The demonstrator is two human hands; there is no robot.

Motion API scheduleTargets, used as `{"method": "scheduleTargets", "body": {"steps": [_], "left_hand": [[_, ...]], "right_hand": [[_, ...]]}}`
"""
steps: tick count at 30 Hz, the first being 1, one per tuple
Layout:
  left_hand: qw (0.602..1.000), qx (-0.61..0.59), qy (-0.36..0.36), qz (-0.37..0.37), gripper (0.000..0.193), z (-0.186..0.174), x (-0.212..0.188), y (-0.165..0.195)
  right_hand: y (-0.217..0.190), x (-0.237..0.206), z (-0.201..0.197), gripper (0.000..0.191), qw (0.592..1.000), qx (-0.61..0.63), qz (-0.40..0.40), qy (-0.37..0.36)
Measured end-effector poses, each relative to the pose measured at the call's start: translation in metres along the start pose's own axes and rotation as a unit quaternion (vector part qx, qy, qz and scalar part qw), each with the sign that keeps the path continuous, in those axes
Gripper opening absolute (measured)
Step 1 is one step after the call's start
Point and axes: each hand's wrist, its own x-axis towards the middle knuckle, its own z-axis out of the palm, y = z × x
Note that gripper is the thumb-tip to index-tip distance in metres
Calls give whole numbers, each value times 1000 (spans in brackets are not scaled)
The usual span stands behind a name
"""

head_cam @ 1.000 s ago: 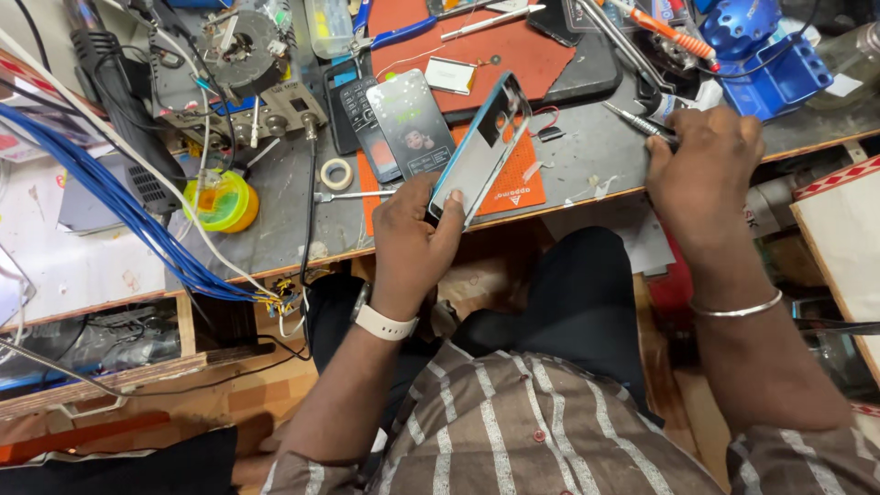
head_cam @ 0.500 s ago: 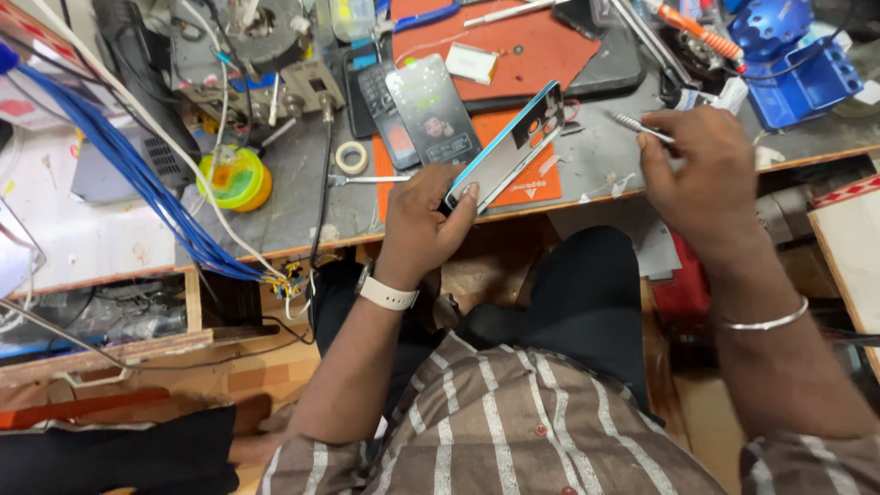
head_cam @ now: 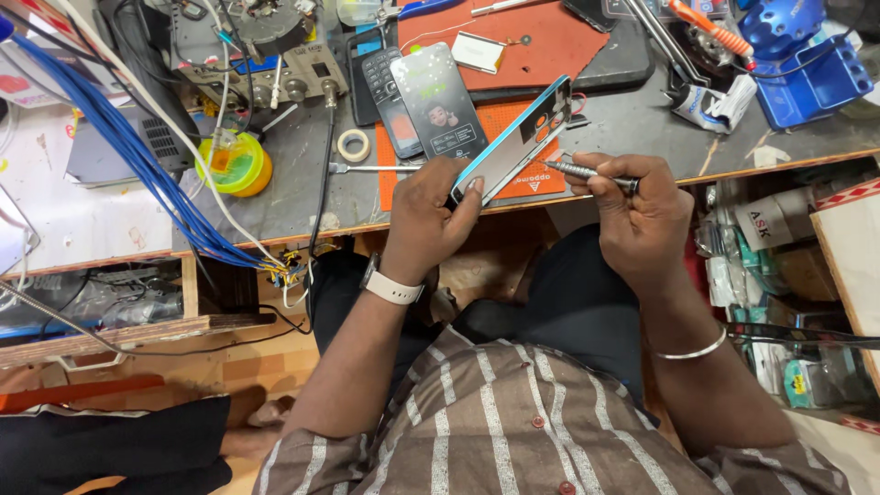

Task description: The person uses a screwdriver to remove screws from the back of a smartphone. They then separate the back cover from the main body and use a marker to write on the battery label.

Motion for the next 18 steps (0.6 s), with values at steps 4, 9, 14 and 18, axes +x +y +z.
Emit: {"method": "scheduleTargets", "body": {"steps": [4, 9, 14, 18], "left_hand": [[1000, 5, 1, 11, 13, 1, -2, 0], [1000, 2, -3, 11, 13, 2, -1, -1], [1000, 15, 7, 25, 12, 4, -1, -1], [1000, 3, 0, 12, 12, 2, -1, 0]], "right_hand": [[-4, 5, 6, 10, 997, -73, -27, -25], [-4, 5, 4, 9, 999, -50, -9, 0], [-5, 6, 8, 9, 997, -70, -15, -9], [-4, 7, 8, 8, 998, -61, -11, -5]]}}
